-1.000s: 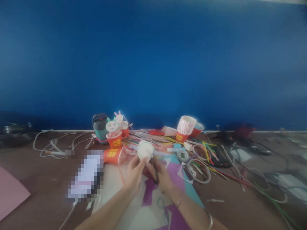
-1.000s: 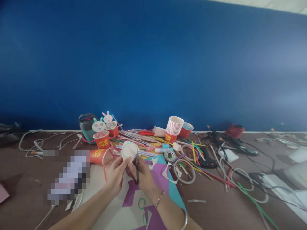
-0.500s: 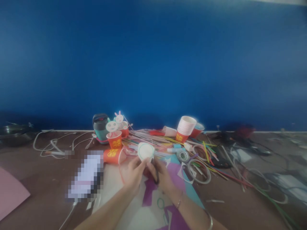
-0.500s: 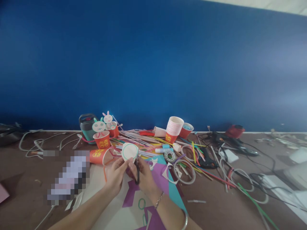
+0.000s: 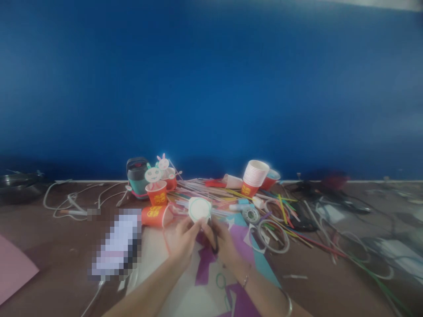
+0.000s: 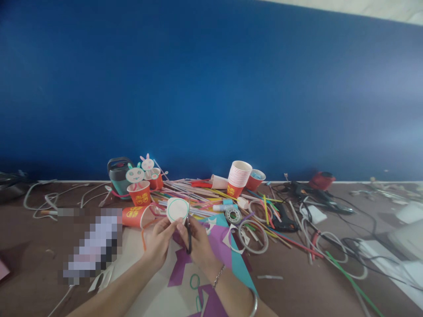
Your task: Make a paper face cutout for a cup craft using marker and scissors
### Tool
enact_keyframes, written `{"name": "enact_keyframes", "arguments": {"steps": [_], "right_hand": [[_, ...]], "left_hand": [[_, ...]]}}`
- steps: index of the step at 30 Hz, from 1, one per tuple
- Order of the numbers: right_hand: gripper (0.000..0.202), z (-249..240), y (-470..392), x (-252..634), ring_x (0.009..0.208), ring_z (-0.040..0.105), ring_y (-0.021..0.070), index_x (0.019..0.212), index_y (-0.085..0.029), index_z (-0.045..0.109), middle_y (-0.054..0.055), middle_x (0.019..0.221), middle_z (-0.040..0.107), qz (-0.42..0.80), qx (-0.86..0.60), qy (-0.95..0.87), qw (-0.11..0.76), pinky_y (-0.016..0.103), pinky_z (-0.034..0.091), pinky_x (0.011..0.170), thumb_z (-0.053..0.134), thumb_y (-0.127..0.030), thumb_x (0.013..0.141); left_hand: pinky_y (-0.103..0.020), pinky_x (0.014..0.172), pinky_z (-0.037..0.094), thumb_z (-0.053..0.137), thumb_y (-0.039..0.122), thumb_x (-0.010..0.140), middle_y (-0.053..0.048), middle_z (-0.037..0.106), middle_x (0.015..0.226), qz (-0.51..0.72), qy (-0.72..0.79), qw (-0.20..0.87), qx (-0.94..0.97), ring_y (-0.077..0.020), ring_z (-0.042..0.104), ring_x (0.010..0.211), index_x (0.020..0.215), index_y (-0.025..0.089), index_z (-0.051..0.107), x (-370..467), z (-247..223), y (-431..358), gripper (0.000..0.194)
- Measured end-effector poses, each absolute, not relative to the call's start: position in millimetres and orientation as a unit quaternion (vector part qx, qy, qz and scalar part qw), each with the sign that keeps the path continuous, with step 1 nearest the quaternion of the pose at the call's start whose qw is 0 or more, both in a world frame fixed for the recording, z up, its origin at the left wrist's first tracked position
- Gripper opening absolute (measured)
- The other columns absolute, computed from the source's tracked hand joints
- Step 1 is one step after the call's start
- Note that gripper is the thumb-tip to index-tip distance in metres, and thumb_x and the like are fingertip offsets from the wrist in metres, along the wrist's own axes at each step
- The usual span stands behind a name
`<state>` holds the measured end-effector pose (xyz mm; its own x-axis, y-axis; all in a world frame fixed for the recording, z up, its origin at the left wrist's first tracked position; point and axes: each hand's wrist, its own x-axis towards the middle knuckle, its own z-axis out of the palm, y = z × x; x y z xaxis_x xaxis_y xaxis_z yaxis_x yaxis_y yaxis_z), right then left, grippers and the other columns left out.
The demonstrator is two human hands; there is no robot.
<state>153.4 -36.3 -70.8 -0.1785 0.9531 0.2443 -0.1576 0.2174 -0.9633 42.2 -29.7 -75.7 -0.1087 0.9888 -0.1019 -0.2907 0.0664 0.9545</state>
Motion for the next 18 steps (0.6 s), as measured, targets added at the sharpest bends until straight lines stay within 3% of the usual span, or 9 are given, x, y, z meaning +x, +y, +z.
{"name": "enact_keyframes", "arguments": {"steps": [5,9,18], "right_hand": [[0.026,-68.7,-37.9,154.9,0.085,0.058,0.0197,0.098,-0.021,0.065,0.004,0.089,0.065,0.507,-0.352,-0.574,0.538,0.035,0.045,0.088,0.063,-0.041,0.082],[0.024,-69.2,-37.9,155.1,0.075,0.057,0.0187,0.091,-0.02,0.066,0.003,0.078,0.064,0.508,-0.36,-0.568,0.538,0.034,0.048,0.078,0.06,-0.042,0.083],[0.027,-67.6,-38.8,154.5,0.075,0.057,0.0192,0.094,-0.019,0.065,0.004,0.08,0.064,0.499,-0.362,-0.57,0.543,0.035,0.048,0.078,0.063,-0.043,0.082]], "left_hand": [[-0.025,0.066,0.044,0.073,0.038,0.065,-0.004,0.068,0.072,0.565,0.447,0.574,0.389,-0.0203,0.061,0.075,0.08,0.015,0.07,40.8,-78.6,-28.7,0.028],[-0.025,0.07,0.044,0.072,0.036,0.067,-0.004,0.069,0.076,0.567,0.434,0.579,0.393,-0.0203,0.061,0.079,0.082,0.014,0.07,40.8,-78.4,-28.6,0.027],[-0.026,0.06,0.046,0.075,0.042,0.059,-0.004,0.067,0.066,0.564,0.461,0.564,0.388,-0.022,0.062,0.071,0.074,0.015,0.069,41.2,-74.2,-29.4,0.032]]}}
